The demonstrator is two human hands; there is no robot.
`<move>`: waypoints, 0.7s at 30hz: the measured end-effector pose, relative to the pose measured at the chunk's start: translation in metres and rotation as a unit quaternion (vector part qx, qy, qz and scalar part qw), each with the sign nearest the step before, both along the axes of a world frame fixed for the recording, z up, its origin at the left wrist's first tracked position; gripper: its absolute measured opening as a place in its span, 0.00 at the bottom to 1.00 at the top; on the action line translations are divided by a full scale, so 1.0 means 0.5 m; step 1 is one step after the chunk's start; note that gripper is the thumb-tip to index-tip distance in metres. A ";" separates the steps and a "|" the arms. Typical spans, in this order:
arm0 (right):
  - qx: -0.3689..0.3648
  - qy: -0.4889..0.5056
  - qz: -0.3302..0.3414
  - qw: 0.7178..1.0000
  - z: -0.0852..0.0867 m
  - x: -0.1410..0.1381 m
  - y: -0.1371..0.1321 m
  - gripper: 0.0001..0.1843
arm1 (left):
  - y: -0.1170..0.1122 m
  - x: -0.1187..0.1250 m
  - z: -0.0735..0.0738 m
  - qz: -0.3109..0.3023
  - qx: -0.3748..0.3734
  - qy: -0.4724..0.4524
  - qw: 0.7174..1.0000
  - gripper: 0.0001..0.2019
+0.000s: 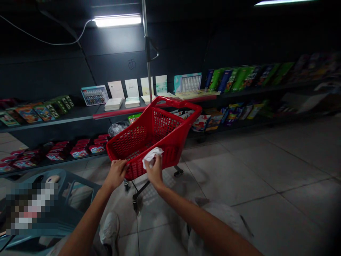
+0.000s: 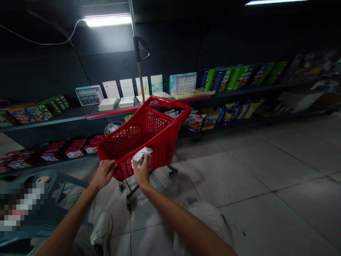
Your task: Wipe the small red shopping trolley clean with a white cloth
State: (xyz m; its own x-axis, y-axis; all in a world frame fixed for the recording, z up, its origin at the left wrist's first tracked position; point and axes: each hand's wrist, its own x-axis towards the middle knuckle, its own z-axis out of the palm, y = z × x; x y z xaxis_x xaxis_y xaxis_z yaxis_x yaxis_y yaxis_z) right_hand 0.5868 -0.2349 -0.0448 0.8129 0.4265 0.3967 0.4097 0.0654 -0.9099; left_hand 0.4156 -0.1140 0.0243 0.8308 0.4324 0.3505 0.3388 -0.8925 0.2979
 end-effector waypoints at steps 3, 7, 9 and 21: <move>-0.019 -0.080 0.109 0.991 0.023 -0.104 -0.011 0.19 | 0.003 -0.004 -0.002 0.001 0.004 -0.001 1.000 0.14; -0.113 -0.298 0.240 0.917 0.051 -0.097 -0.032 0.19 | 0.007 -0.010 -0.005 -0.019 0.007 0.009 1.000 0.12; -0.146 -0.393 0.250 0.873 0.061 -0.041 -0.041 0.16 | 0.008 -0.011 -0.006 -0.013 0.009 0.004 1.000 0.13; -0.030 -0.022 -0.205 0.978 0.053 0.449 -0.124 0.22 | 0.011 -0.010 -0.008 -0.010 0.005 -0.006 1.000 0.18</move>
State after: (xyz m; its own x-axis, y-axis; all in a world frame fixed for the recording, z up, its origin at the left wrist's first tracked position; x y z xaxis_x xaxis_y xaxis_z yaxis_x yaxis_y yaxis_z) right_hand 0.8114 -0.2967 -0.0185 0.9035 0.0922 0.4187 0.4285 -0.1661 -0.8881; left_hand 0.4107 -0.1084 0.0203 0.8349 0.4130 0.3639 0.3183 -0.9016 0.2930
